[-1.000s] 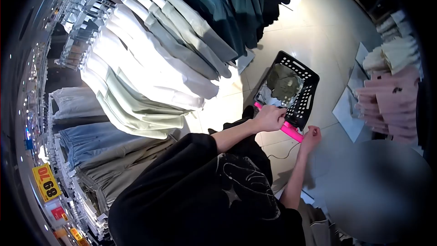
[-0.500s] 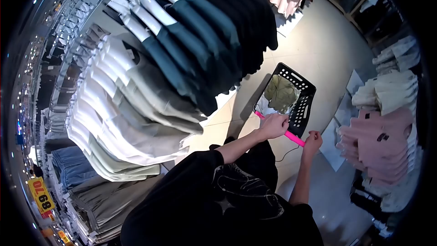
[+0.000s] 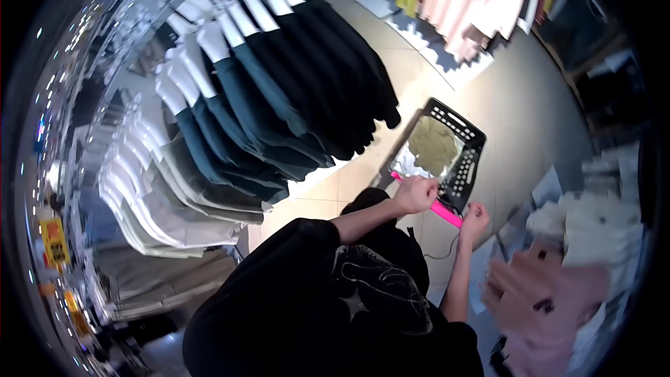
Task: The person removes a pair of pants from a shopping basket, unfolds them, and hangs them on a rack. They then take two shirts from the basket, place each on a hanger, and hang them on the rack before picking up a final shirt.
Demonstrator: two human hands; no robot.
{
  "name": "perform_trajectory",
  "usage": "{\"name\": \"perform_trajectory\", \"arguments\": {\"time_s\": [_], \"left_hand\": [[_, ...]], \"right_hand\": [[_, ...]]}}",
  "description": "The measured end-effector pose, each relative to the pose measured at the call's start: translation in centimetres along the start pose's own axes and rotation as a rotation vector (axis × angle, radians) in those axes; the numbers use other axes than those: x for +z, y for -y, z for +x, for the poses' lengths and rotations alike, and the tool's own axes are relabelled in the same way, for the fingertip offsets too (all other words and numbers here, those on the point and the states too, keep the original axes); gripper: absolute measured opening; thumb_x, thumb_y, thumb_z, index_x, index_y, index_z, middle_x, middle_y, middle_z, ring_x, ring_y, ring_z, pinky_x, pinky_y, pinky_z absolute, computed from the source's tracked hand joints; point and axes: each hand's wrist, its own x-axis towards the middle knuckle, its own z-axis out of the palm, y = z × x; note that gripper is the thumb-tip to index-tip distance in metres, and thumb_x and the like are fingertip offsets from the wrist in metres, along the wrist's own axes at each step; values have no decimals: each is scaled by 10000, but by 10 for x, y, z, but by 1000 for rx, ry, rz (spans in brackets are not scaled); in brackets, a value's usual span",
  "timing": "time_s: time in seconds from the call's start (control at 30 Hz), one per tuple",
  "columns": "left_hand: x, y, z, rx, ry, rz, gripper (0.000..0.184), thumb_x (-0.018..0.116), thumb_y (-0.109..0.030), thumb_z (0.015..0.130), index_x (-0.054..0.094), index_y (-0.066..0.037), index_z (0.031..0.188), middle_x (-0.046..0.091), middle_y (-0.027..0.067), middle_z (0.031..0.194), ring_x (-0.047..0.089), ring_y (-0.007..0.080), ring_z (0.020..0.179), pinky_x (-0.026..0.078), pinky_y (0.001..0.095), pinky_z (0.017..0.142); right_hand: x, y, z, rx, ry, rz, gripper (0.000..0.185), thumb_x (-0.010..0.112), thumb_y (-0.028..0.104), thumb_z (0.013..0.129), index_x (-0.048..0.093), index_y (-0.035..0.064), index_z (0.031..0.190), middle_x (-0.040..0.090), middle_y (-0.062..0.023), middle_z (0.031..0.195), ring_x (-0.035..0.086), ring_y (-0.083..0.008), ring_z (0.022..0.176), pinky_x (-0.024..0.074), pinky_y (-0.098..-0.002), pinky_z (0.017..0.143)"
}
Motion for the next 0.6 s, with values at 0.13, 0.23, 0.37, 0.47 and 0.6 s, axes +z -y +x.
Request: {"name": "perform_trajectory", "arguments": {"time_s": [0.13,0.23,0.37,0.47,0.6], "left_hand": [[10,-1,54,-74,20,35,134,598,-161,807,677,-55,784,667,210,686,681,429,694,539,557,686],[26,2,78,60,-206,19,153,621,-191,826,661,-60,759,624,218,629,660,434,655,523,566,659],[28,1,115,-49,-14,-126,155,637,-203,840,655,-66,770,634,199,651,669,411,665,527,547,644],[52,21,144,38,0,-82,233,638,-299,949,714,-81,975,713,206,873,706,395,836,561,521,781],[11,-9,186,-212,437,-105,462,403,-410,1065,717,-71,1081,726,255,1001,700,422,1007,514,531,969]], "right_hand": [[7,9,75,49,63,39,161,586,97,923,691,8,840,544,21,640,476,-64,563,344,-274,500],[10,3,118,-26,113,60,158,584,88,936,694,13,851,528,32,632,452,-63,541,324,-270,485],[16,8,174,-22,167,51,160,591,98,981,717,31,908,526,55,653,447,-46,551,324,-252,485],[31,15,215,-264,67,-1,171,593,57,968,733,32,874,541,74,673,445,-43,594,357,-242,532],[45,43,255,-148,123,-31,181,555,31,956,718,0,885,562,28,658,484,-63,536,385,-246,496]]}}
